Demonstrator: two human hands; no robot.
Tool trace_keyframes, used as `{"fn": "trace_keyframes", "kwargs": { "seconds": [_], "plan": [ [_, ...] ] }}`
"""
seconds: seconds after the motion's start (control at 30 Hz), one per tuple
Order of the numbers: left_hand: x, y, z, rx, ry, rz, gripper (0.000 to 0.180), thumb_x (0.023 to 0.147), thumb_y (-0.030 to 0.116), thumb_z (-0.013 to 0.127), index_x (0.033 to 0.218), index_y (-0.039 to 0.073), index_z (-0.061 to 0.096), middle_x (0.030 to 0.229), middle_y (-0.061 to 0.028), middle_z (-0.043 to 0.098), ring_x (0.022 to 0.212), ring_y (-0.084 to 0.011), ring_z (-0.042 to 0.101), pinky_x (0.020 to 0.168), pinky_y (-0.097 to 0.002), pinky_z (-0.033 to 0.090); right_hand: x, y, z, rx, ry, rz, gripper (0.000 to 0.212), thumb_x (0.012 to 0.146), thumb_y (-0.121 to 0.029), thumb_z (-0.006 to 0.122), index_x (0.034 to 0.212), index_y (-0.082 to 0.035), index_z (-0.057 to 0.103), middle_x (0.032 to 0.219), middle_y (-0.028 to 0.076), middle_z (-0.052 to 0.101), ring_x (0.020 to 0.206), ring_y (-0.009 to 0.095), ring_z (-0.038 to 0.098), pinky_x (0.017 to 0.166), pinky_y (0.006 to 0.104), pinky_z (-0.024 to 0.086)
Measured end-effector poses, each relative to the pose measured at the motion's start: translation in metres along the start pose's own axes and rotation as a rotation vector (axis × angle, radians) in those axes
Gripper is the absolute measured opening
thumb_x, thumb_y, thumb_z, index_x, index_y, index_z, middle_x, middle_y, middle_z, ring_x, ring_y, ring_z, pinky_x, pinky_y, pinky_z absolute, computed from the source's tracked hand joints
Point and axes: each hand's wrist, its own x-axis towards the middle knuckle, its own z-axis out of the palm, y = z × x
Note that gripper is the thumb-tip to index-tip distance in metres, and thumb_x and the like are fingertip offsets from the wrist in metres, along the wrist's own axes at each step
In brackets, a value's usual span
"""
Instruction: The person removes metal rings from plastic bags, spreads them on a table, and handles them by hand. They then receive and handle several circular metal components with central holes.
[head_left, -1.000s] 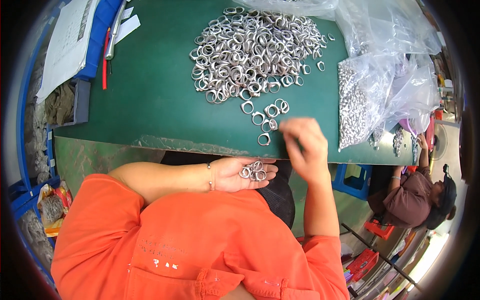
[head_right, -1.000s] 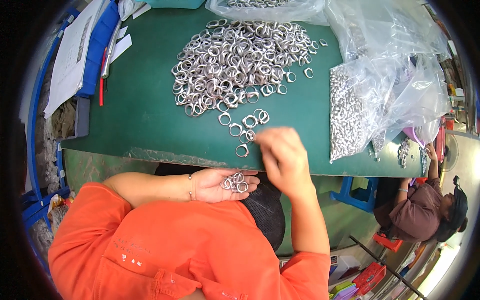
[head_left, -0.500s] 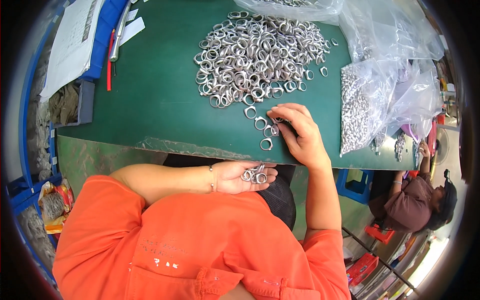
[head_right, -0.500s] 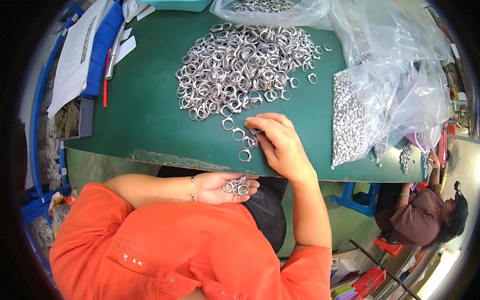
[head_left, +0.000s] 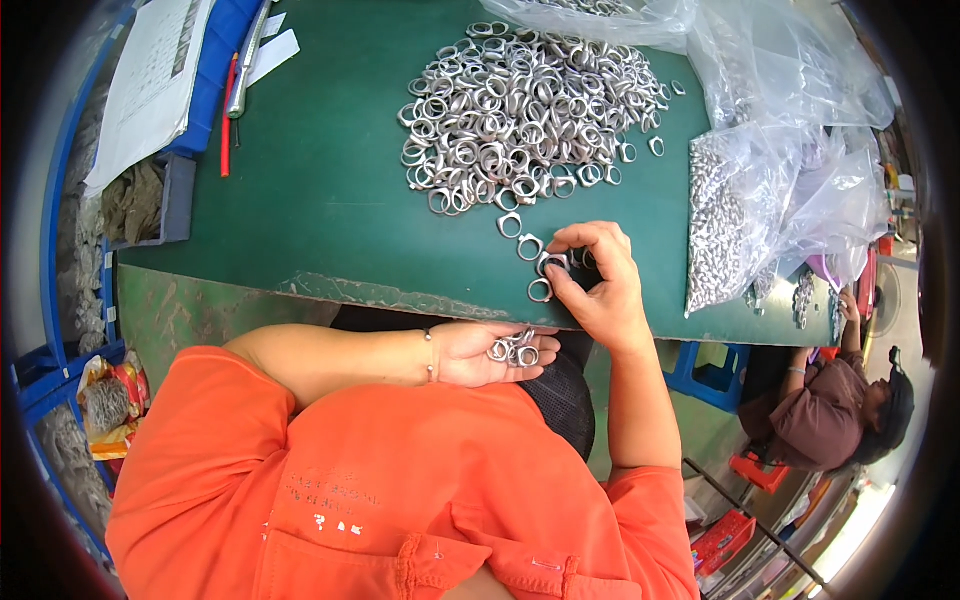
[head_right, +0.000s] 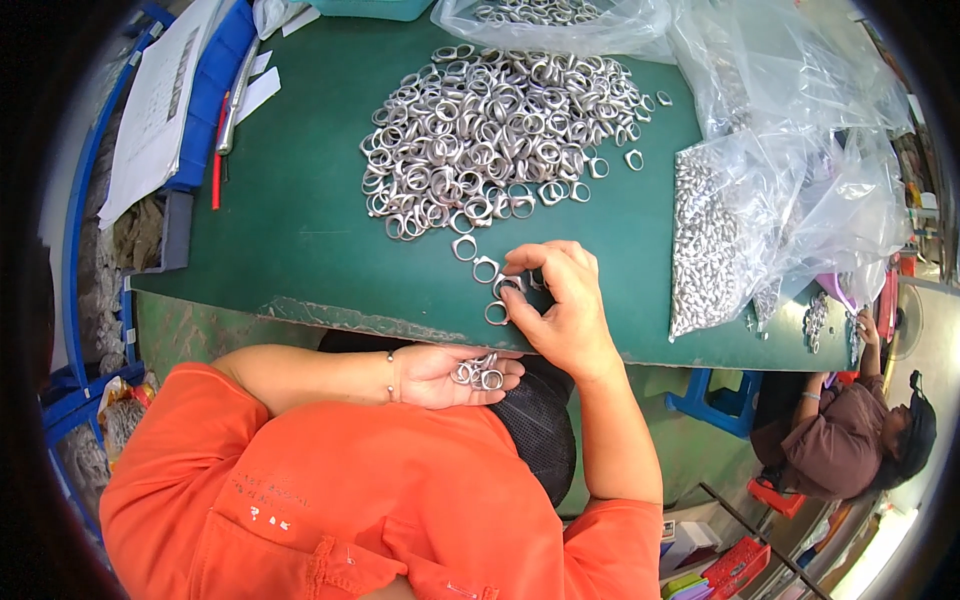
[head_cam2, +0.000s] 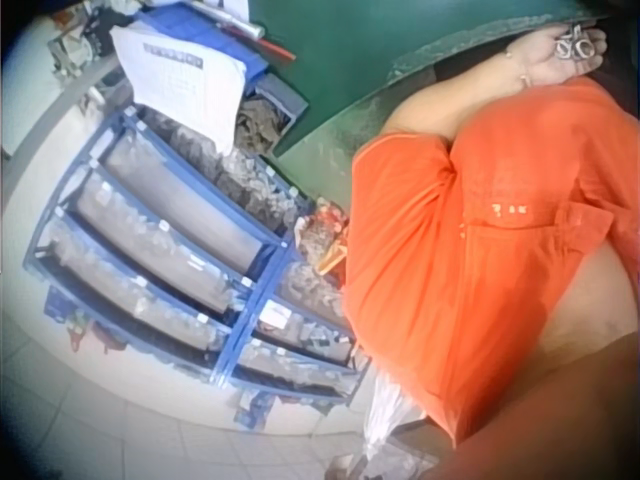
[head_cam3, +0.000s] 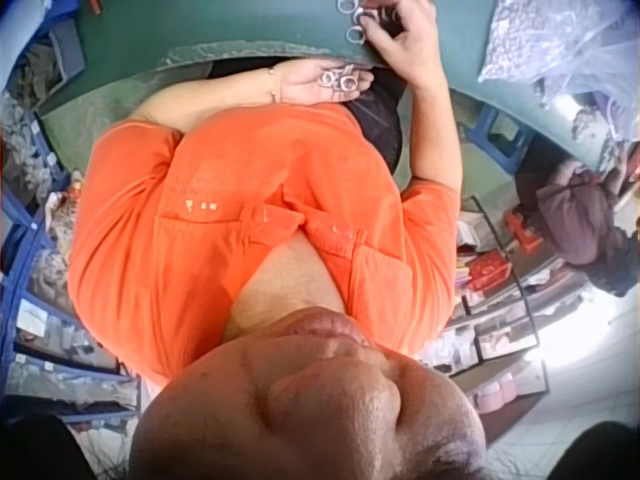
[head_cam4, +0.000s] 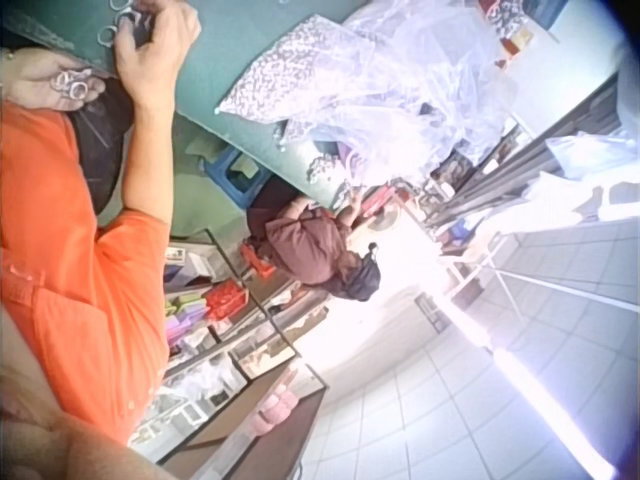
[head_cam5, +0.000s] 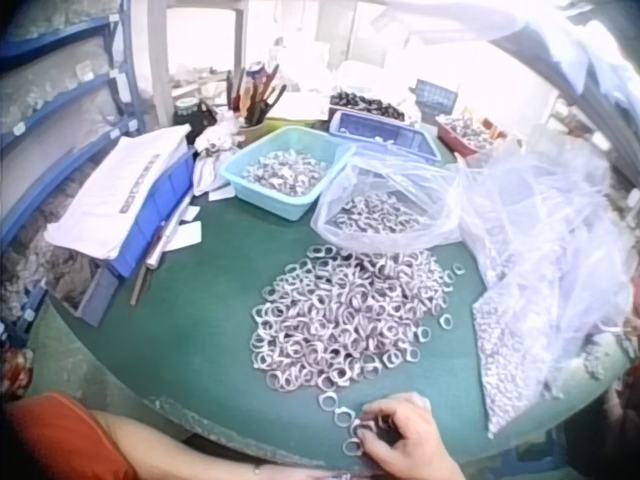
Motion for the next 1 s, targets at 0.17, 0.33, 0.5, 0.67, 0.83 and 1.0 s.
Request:
{"fn": "trace_keyframes", "kwargs": {
  "seconds": [0.17,0.33,0.5,0.67,0.83,1.0],
  "plan": [
    [0.0,0.0,0.002,0.015,0.018,0.001,0.033,0.092,0.023,0.048,0.115,0.0,0.05,0.106,-0.0105,0.058,0.099,-0.0213,0.058,0.084,-0.0348,0.049,-0.003,0.006,-0.002,0.035,0.003,0.027,0.024,0.067,0.0,0.067,0.089,-0.007,0.059,0.083,0.003,0.061,0.083,0.021,0.055,0.077,0.0329,0.04],
    [-0.001,0.0,0.003,0.009,0.022,0.01,0.031,0.091,0.023,0.049,0.114,0.001,0.051,0.104,-0.0098,0.059,0.098,-0.0206,0.058,0.083,-0.0344,0.05,-0.005,0.007,0.002,0.153,0.098,0.121,0.016,0.067,0.001,0.067,0.081,-0.005,0.061,0.078,0.005,0.061,0.077,0.021,0.056,0.067,0.0303,0.044],
    [-0.001,0.0,0.001,0.014,0.019,0.01,0.031,0.091,0.023,0.049,0.114,0.002,0.051,0.105,-0.0098,0.059,0.097,-0.0204,0.058,0.083,-0.0347,0.05,-0.002,0.004,0.001,0.086,0.116,0.102,0.011,0.067,0.001,0.068,0.075,-0.004,0.064,0.072,0.006,0.061,0.071,0.019,0.056,0.064,0.0288,0.045],
    [-0.001,0.0,0.001,0.024,0.018,0.018,0.031,0.091,0.023,0.049,0.114,0.002,0.051,0.105,-0.0099,0.059,0.098,-0.0204,0.058,0.084,-0.0351,0.049,-0.007,0.008,0.001,0.186,0.109,0.152,0.008,0.073,0.006,0.063,0.08,0.002,0.062,0.077,0.007,0.059,0.069,0.012,0.056,0.061,0.0228,0.045],
    [-0.001,0.001,0.001,0.024,0.018,0.02,0.032,0.091,0.023,0.049,0.115,0.002,0.051,0.107,-0.0107,0.058,0.099,-0.0211,0.057,0.085,-0.0357,0.049,-0.007,0.008,0.002,0.235,0.153,0.207,0.007,0.072,0.001,0.065,0.079,-0.001,0.065,0.072,0.006,0.062,0.069,0.016,0.056,0.061,0.027,0.045],
    [0.001,0.0,-0.003,0.013,0.003,0.017,0.032,0.091,0.022,0.048,0.115,0.002,0.05,0.108,-0.0111,0.057,0.099,-0.0216,0.057,0.086,-0.0361,0.048,-0.008,0.009,0.003,0.297,0.162,0.245,0.006,0.076,0.001,0.063,0.082,0.001,0.064,0.073,0.006,0.062,0.066,0.013,0.057,0.059,0.0246,0.046]
  ]
}}
